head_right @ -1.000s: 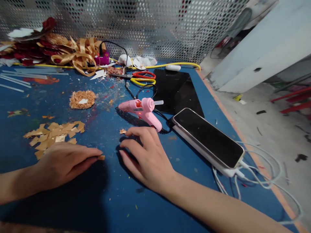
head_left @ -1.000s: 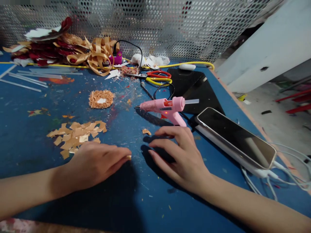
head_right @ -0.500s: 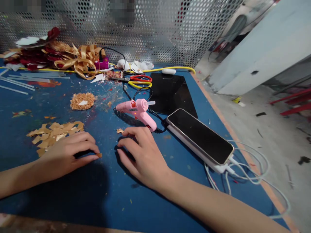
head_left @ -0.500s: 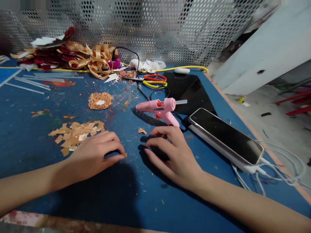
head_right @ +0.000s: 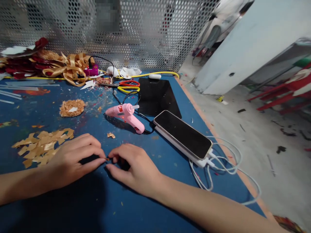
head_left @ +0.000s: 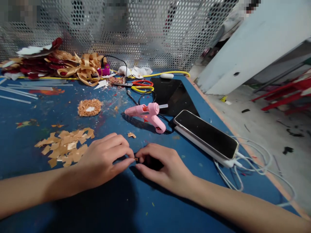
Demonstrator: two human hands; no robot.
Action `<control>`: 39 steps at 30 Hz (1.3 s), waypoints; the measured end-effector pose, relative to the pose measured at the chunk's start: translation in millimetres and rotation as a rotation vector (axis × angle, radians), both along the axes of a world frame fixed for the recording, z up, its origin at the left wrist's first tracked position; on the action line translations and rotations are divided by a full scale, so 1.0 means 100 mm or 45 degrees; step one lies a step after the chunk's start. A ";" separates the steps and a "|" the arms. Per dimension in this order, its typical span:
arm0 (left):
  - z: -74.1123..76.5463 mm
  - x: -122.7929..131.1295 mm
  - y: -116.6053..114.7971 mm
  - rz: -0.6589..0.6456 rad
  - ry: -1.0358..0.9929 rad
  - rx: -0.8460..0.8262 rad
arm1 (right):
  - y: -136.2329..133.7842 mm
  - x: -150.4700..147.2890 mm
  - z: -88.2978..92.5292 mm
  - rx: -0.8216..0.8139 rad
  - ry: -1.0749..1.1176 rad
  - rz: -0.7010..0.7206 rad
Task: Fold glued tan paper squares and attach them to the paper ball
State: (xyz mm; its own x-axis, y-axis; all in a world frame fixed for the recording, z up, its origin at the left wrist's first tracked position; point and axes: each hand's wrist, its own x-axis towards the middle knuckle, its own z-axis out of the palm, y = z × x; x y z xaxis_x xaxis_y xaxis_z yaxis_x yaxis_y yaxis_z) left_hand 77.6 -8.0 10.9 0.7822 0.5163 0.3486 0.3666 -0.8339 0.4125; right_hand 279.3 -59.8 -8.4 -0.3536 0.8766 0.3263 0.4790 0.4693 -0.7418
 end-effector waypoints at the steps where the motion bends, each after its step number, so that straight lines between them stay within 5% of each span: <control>1: -0.01 0.03 0.02 -0.017 -0.001 0.000 | 0.00 0.00 0.00 0.004 0.007 -0.001; 17: -0.06 0.08 0.11 -0.014 -0.161 -0.454 | 0.07 0.01 0.00 -0.102 0.179 -0.110; 39: -0.04 0.10 0.10 -0.062 -0.139 -0.410 | 0.07 -0.03 0.00 0.028 0.122 0.005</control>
